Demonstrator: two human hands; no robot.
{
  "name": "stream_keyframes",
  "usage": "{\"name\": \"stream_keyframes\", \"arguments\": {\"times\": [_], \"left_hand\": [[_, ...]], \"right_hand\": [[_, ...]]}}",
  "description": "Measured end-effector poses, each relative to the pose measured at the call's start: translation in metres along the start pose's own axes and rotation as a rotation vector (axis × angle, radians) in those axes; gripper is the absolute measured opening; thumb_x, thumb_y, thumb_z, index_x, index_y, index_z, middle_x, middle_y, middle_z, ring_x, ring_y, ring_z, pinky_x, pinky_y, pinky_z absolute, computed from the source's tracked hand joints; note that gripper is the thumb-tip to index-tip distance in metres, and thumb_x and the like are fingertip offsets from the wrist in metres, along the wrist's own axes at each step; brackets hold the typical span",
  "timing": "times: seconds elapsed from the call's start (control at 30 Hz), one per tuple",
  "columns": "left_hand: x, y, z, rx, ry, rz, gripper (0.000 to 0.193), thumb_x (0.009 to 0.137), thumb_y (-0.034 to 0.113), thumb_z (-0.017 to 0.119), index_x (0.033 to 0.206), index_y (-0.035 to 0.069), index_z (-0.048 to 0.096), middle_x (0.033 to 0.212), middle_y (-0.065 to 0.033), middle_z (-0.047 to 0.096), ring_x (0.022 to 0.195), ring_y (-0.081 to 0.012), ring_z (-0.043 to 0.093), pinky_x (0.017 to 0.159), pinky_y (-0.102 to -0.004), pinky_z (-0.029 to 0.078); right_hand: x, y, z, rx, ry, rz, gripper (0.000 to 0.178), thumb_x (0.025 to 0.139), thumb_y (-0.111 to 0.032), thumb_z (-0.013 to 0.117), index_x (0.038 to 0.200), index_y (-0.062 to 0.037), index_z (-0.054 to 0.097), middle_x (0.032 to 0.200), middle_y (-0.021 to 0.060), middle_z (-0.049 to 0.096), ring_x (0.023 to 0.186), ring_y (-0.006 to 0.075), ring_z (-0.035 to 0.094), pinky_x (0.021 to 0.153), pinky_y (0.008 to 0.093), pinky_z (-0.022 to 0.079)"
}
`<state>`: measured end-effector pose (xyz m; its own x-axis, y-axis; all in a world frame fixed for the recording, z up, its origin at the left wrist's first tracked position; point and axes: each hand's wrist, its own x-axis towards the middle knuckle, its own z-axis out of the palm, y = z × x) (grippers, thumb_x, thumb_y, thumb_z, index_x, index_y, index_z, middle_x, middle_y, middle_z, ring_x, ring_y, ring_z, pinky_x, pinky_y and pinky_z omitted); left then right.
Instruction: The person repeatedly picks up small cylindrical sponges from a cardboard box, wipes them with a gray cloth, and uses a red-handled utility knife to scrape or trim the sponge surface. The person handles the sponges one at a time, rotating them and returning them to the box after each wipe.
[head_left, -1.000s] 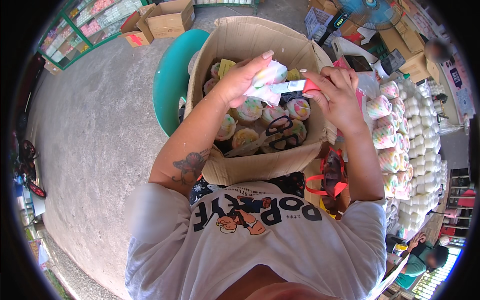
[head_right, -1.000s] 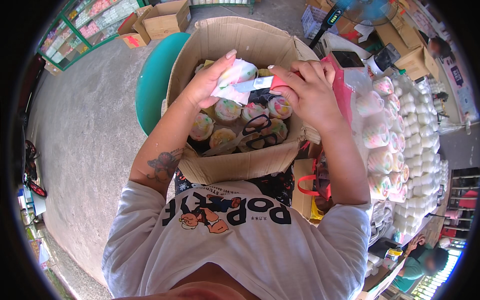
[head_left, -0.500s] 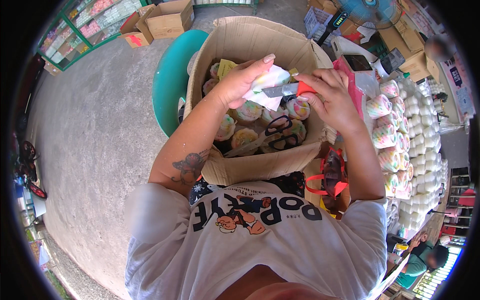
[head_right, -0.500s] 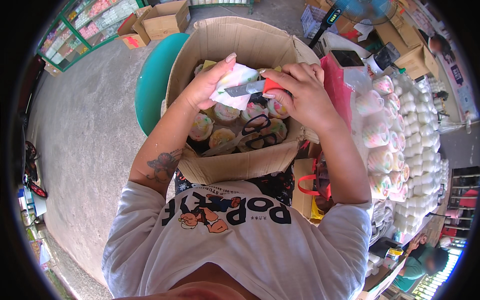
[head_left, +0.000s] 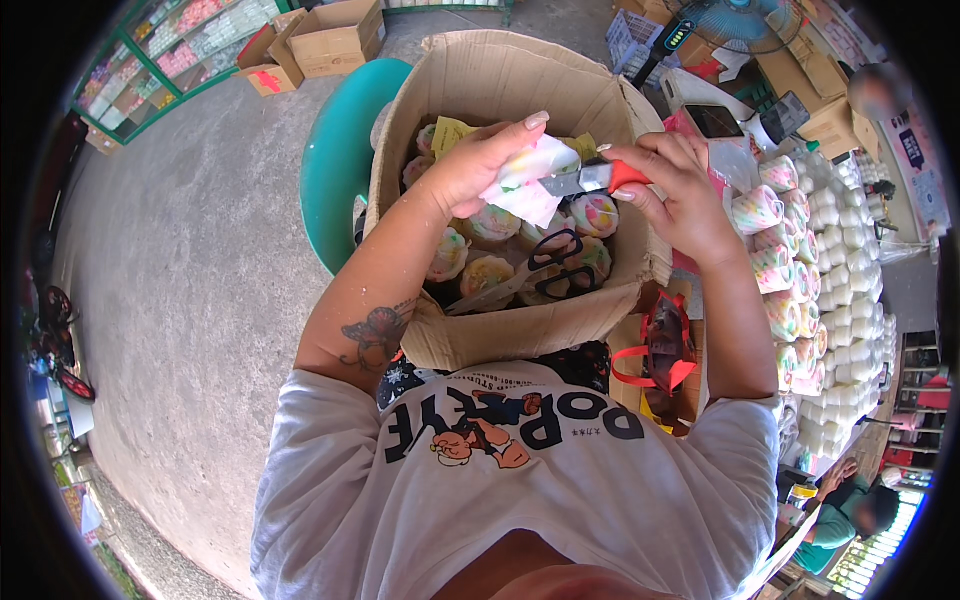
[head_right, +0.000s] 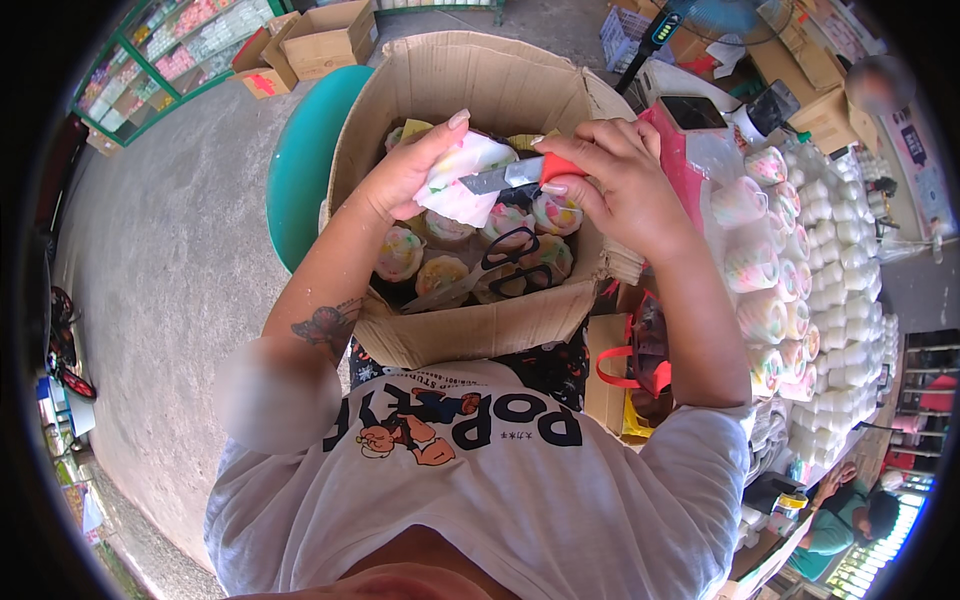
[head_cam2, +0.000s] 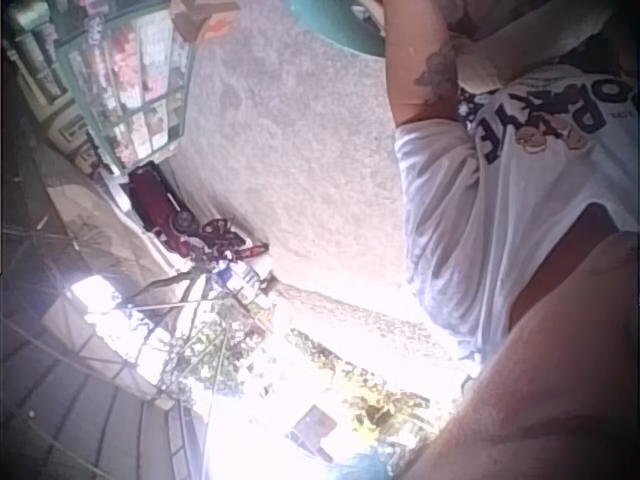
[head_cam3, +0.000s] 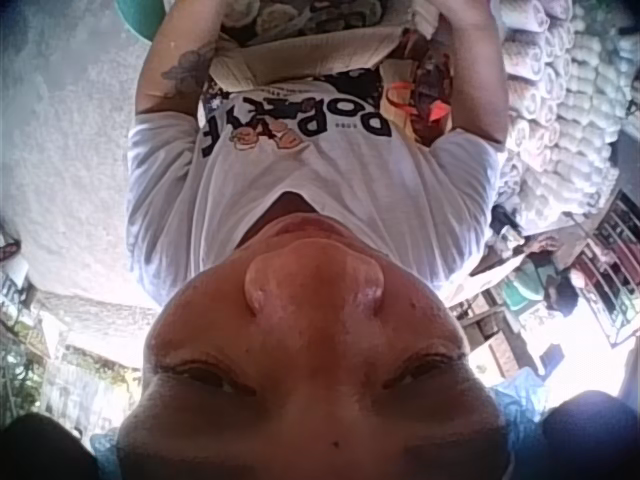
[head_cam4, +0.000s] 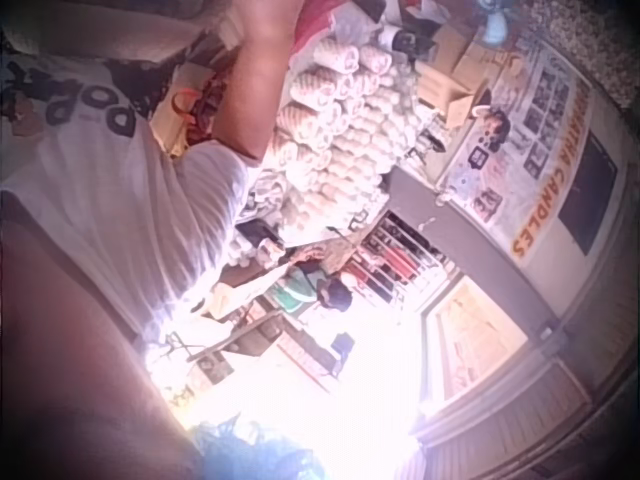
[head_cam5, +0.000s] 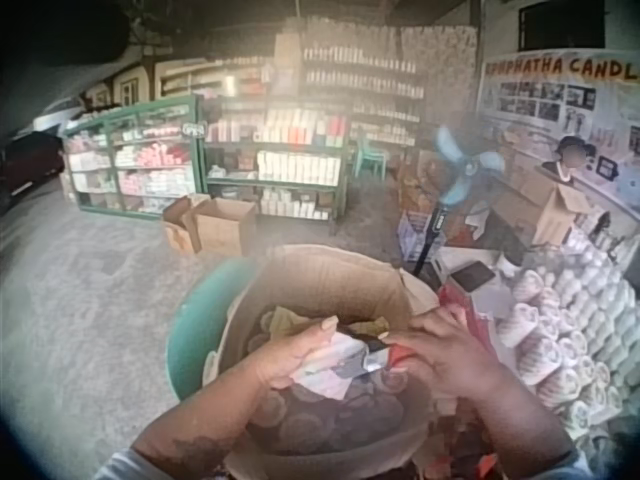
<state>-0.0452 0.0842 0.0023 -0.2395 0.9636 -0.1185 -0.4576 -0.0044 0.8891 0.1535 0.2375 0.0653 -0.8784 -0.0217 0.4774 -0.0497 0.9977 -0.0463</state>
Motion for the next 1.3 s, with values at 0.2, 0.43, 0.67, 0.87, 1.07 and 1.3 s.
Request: {"name": "stream_keyframes", "arguments": {"times": [0.2,0.43,0.67,0.87,1.07,1.3], "left_hand": [[0.000,0.000,0.000,0.040,-0.017,-0.011,0.061,0.084,0.052,0.061,0.116,0.001,0.054,0.102,-0.0100,0.062,0.087,-0.0160,0.062,0.077,-0.0301,0.051],[0.002,-0.003,-0.001,0.099,0.004,0.017,0.055,0.083,0.053,0.061,0.105,0.003,0.057,0.096,-0.0079,0.062,0.085,-0.0144,0.062,0.075,-0.0296,0.050],[-0.004,0.003,0.006,0.083,0.016,0.005,0.058,0.083,0.053,0.061,0.110,0.002,0.056,0.096,-0.0077,0.062,0.086,-0.0145,0.061,0.076,-0.0299,0.050],[0.001,0.000,-0.004,0.127,-0.026,-0.023,0.064,0.084,0.054,0.060,0.118,0.001,0.054,0.103,-0.0105,0.062,0.089,-0.0161,0.062,0.079,-0.0305,0.050],[-0.004,0.003,0.002,-0.011,-0.024,-0.018,0.065,0.085,0.057,0.056,0.118,0.002,0.054,0.106,-0.0112,0.063,0.093,-0.0178,0.063,0.083,-0.0326,0.050],[0.004,0.001,-0.009,-0.267,-0.095,0.119,0.066,0.087,0.058,0.052,0.125,0.004,0.050,0.111,-0.0121,0.062,0.102,-0.0226,0.061,0.091,-0.0392,0.048]], "right_hand": [[0.004,-0.001,-0.002,0.047,-0.072,0.032,0.035,0.081,-0.025,0.066,0.115,-0.0178,0.063,0.099,0.0043,0.058,0.097,0.0229,0.051,0.093,0.0367,0.031],[0.006,0.000,-0.005,-0.133,-0.095,0.025,0.036,0.079,-0.030,0.065,0.114,-0.0226,0.063,0.098,0.0009,0.059,0.097,0.0205,0.053,0.091,0.0382,0.031],[0.004,-0.001,-0.010,-0.111,0.040,-0.028,0.037,0.076,-0.029,0.068,0.112,-0.0226,0.064,0.096,-0.0003,0.058,0.095,0.0196,0.052,0.089,0.0382,0.032],[0.003,-0.001,-0.002,-0.101,0.001,-0.002,0.039,0.074,-0.028,0.070,0.112,-0.0221,0.064,0.097,-0.0002,0.057,0.095,0.0199,0.052,0.089,0.0374,0.032],[0.000,0.010,-0.009,-0.237,0.240,-0.004,0.036,0.081,-0.029,0.066,0.113,-0.0140,0.061,0.094,0.0026,0.056,0.092,0.0187,0.052,0.087,0.0365,0.035],[-0.014,-0.024,0.031,1.183,-0.091,0.831,0.036,0.100,-0.031,0.041,0.124,-0.0062,0.047,0.120,0.0129,0.056,0.109,0.0227,0.054,0.087,0.0367,0.049]]}}
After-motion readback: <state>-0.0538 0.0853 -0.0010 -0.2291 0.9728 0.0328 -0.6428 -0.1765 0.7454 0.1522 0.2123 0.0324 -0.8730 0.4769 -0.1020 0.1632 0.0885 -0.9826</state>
